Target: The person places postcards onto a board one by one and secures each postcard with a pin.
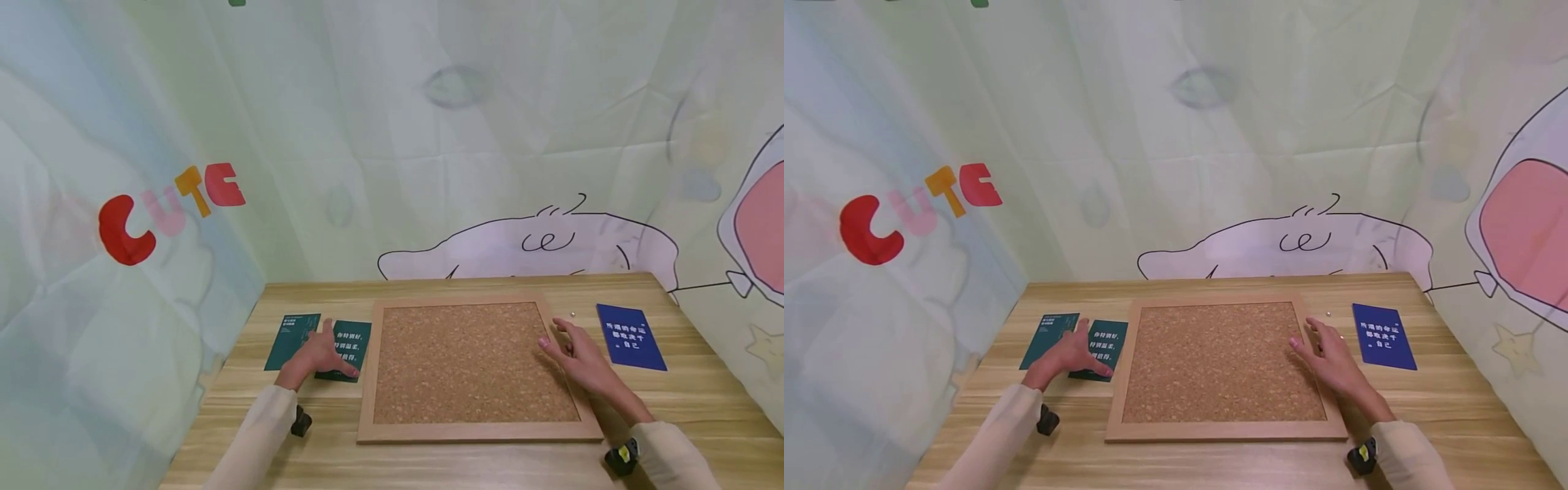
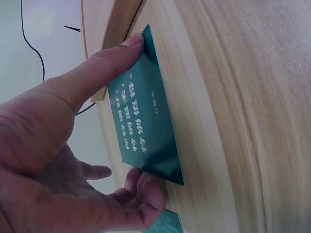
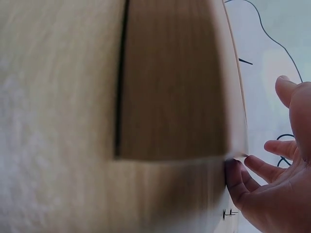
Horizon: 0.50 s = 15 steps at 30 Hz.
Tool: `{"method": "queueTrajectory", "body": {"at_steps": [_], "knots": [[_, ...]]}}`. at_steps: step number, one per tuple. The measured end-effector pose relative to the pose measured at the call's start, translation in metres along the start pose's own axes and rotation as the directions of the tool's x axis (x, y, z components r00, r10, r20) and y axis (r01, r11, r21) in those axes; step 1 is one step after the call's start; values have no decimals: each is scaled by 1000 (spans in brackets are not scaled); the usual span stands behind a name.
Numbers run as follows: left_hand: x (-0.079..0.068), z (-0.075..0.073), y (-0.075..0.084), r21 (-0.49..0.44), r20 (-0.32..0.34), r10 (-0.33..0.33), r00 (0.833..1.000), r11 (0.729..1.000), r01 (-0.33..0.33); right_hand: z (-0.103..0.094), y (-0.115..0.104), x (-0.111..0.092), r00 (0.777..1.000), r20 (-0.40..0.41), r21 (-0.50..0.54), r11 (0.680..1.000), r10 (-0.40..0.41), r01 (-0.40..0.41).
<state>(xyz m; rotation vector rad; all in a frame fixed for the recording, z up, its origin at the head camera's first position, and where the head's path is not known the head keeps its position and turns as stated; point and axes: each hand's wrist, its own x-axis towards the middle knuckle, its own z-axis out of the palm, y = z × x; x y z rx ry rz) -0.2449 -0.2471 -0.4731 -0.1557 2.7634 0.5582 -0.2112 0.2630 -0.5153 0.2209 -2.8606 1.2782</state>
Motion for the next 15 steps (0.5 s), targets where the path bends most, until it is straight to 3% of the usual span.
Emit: {"method": "queueTrajectory", "body": {"at_steps": [9, 15], "knots": [[-3, -3, 12, 24, 14, -49, 999, 999, 49, 0, 1, 0, 1000, -12, 3, 1000, -4, 4], [-4, -5, 12, 18, 17, -93, 996, 996, 93, 5, 0, -3, 1000, -11, 3, 1000, 19, -19]]}}
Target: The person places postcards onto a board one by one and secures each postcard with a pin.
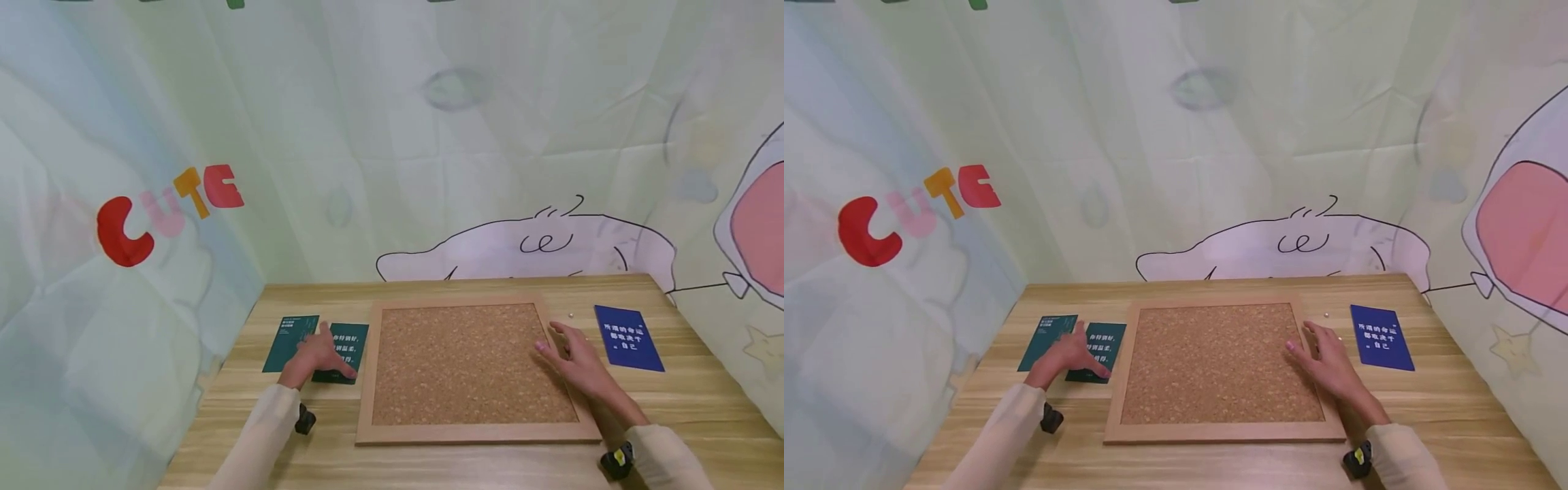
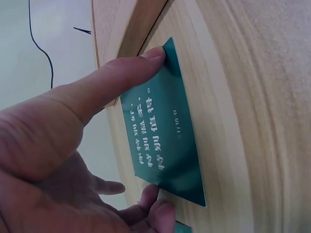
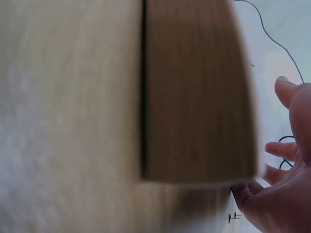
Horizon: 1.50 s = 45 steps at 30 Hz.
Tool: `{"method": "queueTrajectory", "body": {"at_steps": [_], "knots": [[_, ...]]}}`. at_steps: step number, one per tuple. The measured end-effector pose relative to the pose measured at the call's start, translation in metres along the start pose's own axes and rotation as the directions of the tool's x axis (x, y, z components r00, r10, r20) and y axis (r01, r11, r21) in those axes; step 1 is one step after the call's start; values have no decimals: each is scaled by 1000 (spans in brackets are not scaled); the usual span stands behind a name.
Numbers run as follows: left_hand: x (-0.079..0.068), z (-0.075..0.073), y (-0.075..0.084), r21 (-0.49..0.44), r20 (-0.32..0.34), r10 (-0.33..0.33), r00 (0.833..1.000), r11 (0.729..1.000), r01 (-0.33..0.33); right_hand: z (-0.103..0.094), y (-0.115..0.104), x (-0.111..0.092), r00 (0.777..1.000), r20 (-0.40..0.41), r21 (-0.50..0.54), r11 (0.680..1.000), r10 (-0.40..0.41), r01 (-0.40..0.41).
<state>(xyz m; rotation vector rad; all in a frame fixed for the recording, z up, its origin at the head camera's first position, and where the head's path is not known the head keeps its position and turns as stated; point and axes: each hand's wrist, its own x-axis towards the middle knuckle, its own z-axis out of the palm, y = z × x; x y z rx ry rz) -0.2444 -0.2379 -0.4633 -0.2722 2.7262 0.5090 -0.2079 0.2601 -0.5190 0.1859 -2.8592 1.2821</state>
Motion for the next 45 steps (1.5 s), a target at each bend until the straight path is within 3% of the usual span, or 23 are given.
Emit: {"method": "queueTrajectory", "body": {"at_steps": [9, 17, 28, 36, 45], "knots": [[0, 2, -5, -40, -27, -13, 1000, 999, 12, 4, 1, 1, 1000, -16, -29, 999, 17, -18], [-2, 1, -7, -160, -115, 70, 991, 983, -88, 5, 1, 0, 1000, -15, -23, 1000, 17, -17], [-3, -3, -8, -246, -228, 145, 963, 948, -201, 5, 3, 1, 1000, -11, -19, 1000, 24, -24], [-2, -1, 4, -298, -261, 176, 949, 920, -253, 6, 3, 1, 999, -13, -22, 999, 33, -33], [-1, 5, 21, -316, -228, 237, 944, 899, -302, 6, 3, 1, 1000, -16, -17, 1000, 22, -22]]}}
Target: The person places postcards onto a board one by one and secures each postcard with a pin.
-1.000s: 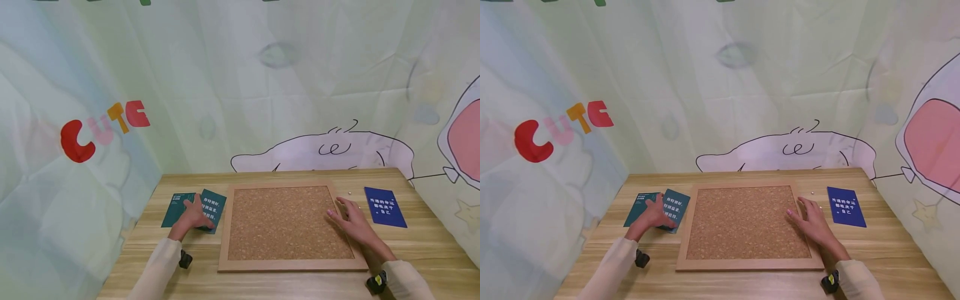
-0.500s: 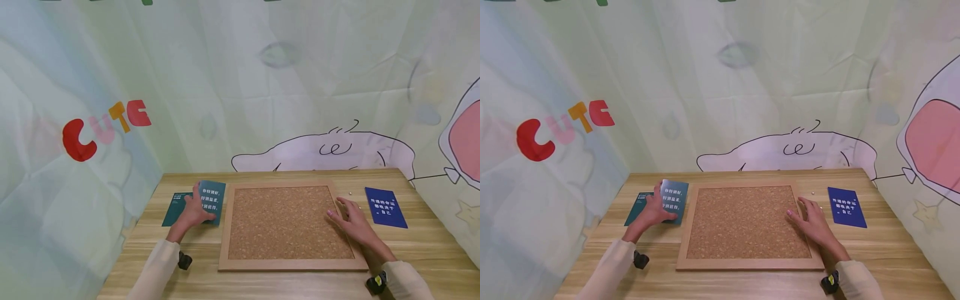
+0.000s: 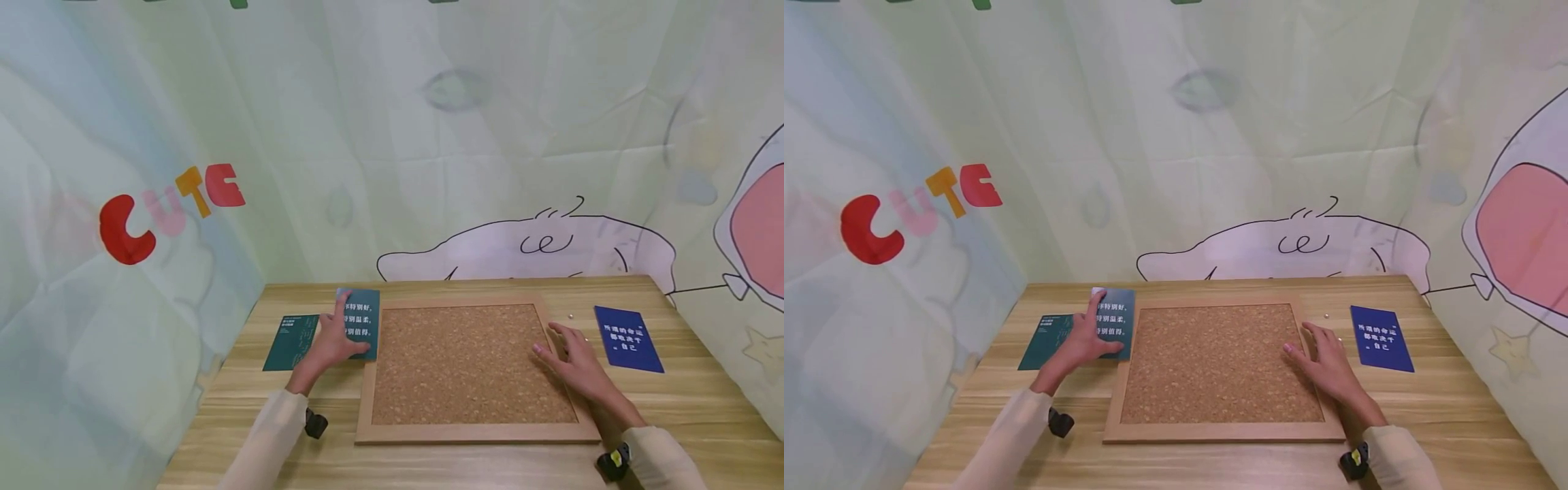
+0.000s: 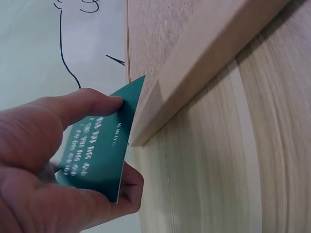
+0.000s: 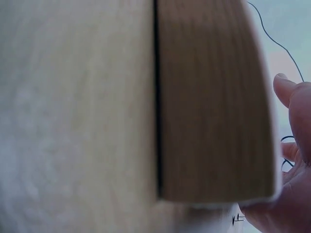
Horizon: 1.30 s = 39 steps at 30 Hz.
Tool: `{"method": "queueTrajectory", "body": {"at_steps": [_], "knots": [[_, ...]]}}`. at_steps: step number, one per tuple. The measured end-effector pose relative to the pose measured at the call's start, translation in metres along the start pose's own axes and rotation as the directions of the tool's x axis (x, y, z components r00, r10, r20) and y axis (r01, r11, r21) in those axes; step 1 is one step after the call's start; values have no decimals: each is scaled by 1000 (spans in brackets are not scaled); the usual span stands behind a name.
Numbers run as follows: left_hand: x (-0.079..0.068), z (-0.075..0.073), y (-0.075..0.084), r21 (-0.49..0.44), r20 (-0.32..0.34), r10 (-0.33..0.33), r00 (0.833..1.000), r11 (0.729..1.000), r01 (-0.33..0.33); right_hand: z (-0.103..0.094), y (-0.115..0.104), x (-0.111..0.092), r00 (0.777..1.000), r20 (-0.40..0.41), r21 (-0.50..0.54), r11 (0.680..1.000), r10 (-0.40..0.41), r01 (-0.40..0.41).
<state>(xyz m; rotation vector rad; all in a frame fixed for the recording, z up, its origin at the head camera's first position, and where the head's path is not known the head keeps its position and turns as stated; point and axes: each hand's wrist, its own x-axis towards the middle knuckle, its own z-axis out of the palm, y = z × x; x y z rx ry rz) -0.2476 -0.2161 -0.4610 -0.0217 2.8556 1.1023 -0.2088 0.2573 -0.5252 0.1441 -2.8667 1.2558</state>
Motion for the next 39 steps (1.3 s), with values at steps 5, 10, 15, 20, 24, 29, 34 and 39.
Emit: {"method": "queueTrajectory", "body": {"at_steps": [5, 10, 15, 20, 24, 29, 34, 39], "knots": [[0, 9, 9, 3, 31, -1, 1000, 1000, 1, 0, 0, 0, 1000, 0, 1, 1000, -1, 1], [-1, 25, 23, 4, 79, 0, 997, 1000, -1, 0, 0, 0, 1000, -1, -8, 1000, 1, -1], [-2, 43, 35, 17, 127, 42, 991, 999, -44, 1, 1, 0, 1000, -4, -18, 1000, -8, 8], [-2, 58, 45, 54, 149, 60, 987, 996, -69, 1, 1, 0, 1000, -6, -21, 1000, -12, 12], [-1, 64, 51, 83, 142, 39, 989, 995, -51, 1, 2, 0, 1000, -5, -23, 1000, -5, 5], [1, 67, 56, 100, 150, 7, 989, 995, -22, 0, 1, -1, 1000, -8, -22, 1000, -1, 1], [3, 64, 58, 129, 183, -25, 983, 992, 1, 0, 1, -1, 1000, -6, -19, 1000, -7, 7], [4, 62, 60, 184, 198, -59, 978, 983, 22, 0, 2, -1, 1000, -6, -18, 1000, -15, 15]]}}
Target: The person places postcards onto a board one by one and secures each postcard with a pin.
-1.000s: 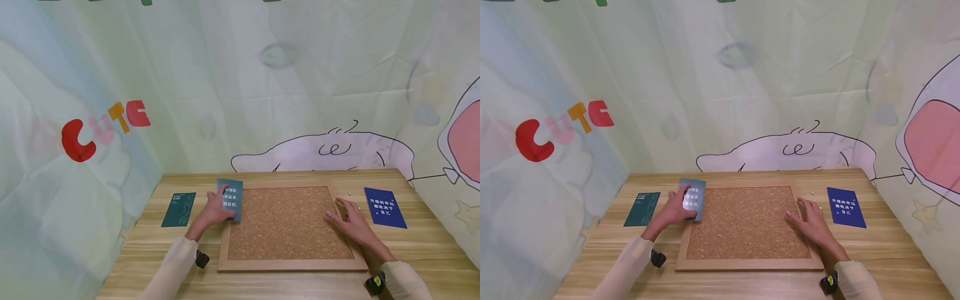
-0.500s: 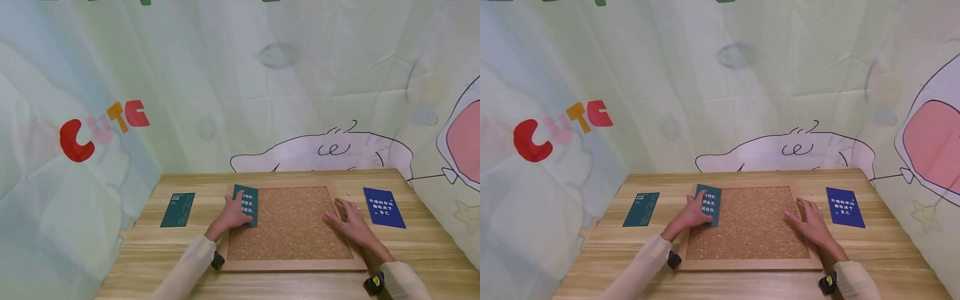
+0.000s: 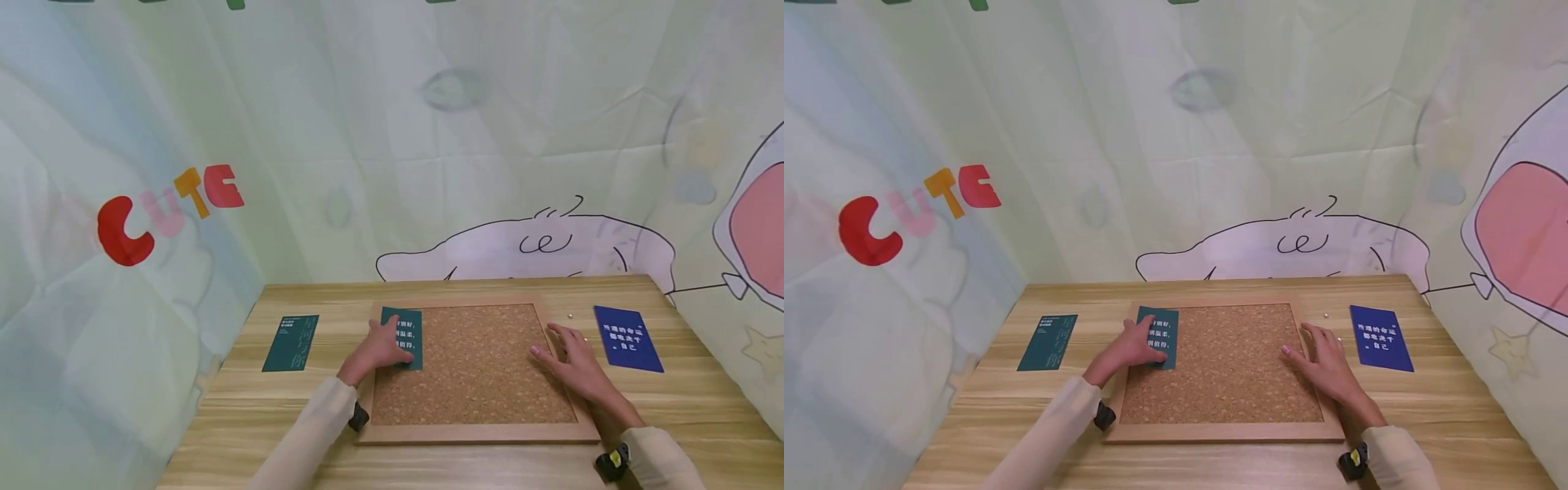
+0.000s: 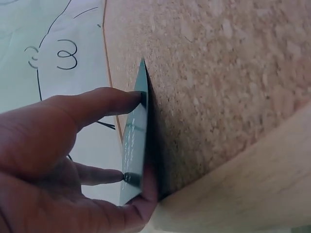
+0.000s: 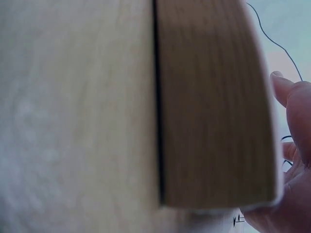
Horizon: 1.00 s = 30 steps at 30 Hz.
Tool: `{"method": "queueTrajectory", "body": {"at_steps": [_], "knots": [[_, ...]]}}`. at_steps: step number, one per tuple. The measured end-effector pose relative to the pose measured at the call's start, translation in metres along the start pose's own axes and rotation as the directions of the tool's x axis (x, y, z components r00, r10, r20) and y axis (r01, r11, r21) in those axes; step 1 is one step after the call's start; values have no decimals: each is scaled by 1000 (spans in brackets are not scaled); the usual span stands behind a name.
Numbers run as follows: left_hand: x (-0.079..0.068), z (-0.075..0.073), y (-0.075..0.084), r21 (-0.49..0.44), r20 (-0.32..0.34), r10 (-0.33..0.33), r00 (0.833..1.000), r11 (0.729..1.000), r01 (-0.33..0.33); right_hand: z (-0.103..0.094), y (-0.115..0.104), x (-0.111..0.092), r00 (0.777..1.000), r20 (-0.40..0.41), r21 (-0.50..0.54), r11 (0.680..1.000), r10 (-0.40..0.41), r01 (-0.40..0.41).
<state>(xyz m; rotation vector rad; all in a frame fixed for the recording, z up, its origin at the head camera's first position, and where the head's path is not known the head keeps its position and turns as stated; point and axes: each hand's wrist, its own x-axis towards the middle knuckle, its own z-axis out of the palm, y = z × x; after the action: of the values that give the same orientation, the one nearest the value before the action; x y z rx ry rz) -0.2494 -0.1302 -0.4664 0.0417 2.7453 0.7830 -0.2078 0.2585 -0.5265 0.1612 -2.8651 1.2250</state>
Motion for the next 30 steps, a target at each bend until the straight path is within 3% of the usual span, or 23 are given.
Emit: {"method": "queueTrajectory", "body": {"at_steps": [10, 30], "knots": [[3, -2, 0, 115, 10, -34, 999, 993, 32, 1, 0, -1, 1000, 2, -11, 1000, 3, -3], [9, -6, -14, 74, 40, 51, 998, 996, -54, 0, -1, 0, 1000, 0, -17, 1000, -11, 11]]}}
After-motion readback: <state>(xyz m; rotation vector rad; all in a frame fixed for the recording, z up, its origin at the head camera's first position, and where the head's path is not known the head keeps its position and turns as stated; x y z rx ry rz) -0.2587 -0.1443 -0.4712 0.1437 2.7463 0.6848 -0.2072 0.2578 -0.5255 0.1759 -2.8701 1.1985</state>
